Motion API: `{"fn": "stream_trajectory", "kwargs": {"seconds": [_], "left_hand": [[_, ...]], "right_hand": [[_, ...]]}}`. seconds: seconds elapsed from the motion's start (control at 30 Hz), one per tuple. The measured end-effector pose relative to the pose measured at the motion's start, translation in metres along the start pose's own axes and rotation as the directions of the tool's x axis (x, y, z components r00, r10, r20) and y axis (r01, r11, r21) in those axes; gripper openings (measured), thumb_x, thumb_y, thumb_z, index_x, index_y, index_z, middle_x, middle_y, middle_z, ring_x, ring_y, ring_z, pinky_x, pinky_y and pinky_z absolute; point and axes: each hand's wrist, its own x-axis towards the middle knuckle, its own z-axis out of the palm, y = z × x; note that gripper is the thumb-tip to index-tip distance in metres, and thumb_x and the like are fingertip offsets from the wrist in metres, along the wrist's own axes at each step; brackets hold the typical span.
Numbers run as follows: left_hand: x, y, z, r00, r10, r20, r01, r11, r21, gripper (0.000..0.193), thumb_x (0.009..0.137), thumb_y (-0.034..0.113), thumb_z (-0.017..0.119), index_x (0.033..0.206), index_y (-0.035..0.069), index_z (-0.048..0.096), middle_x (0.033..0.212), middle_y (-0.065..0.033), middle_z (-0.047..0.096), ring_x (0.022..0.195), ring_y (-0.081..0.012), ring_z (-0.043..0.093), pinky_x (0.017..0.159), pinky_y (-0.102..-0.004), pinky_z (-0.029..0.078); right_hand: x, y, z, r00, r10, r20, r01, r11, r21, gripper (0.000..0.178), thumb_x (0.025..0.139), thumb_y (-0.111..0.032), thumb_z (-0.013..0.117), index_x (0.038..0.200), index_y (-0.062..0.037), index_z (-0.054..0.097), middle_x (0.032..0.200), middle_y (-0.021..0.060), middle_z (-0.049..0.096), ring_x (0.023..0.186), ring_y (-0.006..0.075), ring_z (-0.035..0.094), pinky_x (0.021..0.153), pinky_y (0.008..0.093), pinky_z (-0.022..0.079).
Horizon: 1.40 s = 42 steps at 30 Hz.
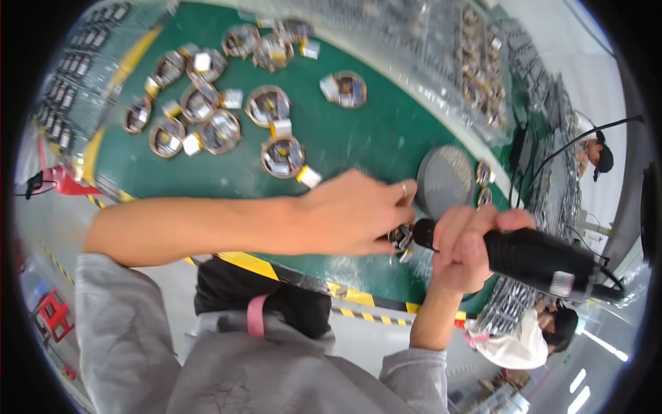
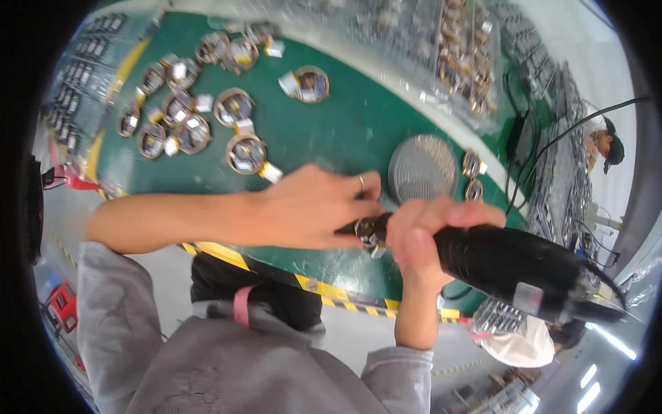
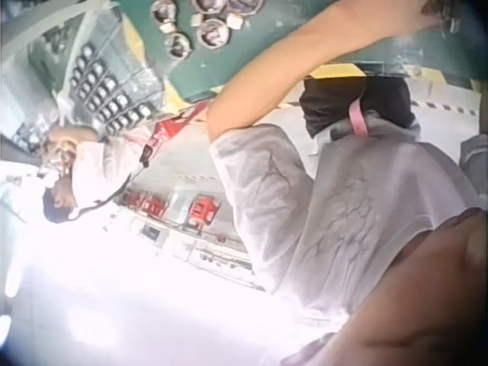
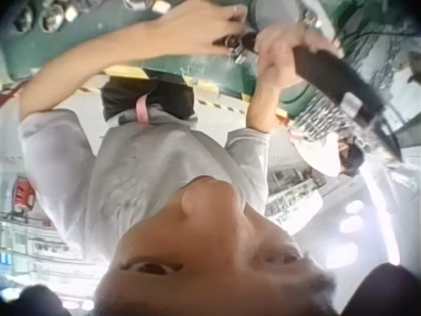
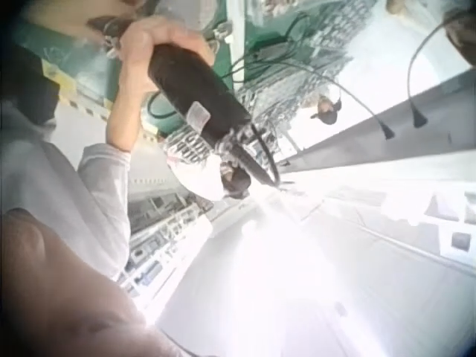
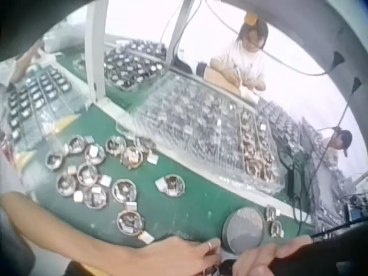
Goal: The person assembles smartwatch components by connecting batteries and securing casings with an electric screwdriver.
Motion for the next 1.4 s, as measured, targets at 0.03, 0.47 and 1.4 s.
{"fn": "stream_trajectory", "kwargs": {"seconds": [0.03, 0.47, 1.4], "left_hand": [[-0.001, 0.003, 0.001, 1.000, -0.007, -0.005, 0.007, 1.000, -0.011, 0.041, 0.079, 0.030, 0.076, 0.109, 0.007, 0.062, 0.104, -0.0078, 0.052, 0.079, -0.0264, 0.066, 0.061, -0.0401, 0.056], [0.105, -0.036, -0.090, 0.922, -0.124, -0.366, 0.241, 0.925, 0.294, 0.039, 0.078, 0.040, 0.073, 0.094, 0.005, 0.066, 0.096, -0.0142, 0.064, 0.088, -0.0329, 0.067, 0.076, -0.0427, 0.054], [-0.005, -0.014, -0.072, 0.988, -0.096, -0.124, 0.131, 0.942, 0.310, 0.023, 0.082, 0.014, 0.075, 0.103, 0.008, 0.067, 0.122, -0.0106, 0.060, 0.113, -0.0331, 0.056, 0.097, -0.0431, 0.045]], "right_hand": [[-0.005, -0.002, -0.001, 0.999, -0.044, 0.005, 0.044, 0.999, 0.023, 0.036, 0.088, -0.002, 0.055, 0.120, -0.0085, 0.041, 0.066, 0.0005, 0.044, 0.043, 0.0101, 0.039, 0.043, 0.0276, 0.037], [0.007, -0.020, -0.042, 0.810, 0.296, -0.507, -0.039, 0.889, 0.456, 0.031, 0.088, -0.002, 0.050, 0.118, -0.0073, 0.050, 0.065, -0.0028, 0.036, 0.046, 0.0075, 0.033, 0.048, 0.0259, 0.033], [0.002, -0.024, -0.033, 0.808, 0.439, -0.393, -0.211, 0.839, 0.502, 0.033, 0.084, -0.004, 0.054, 0.116, -0.0063, 0.048, 0.061, 0.0007, 0.039, 0.042, 0.0116, 0.036, 0.044, 0.0310, 0.035]]}}
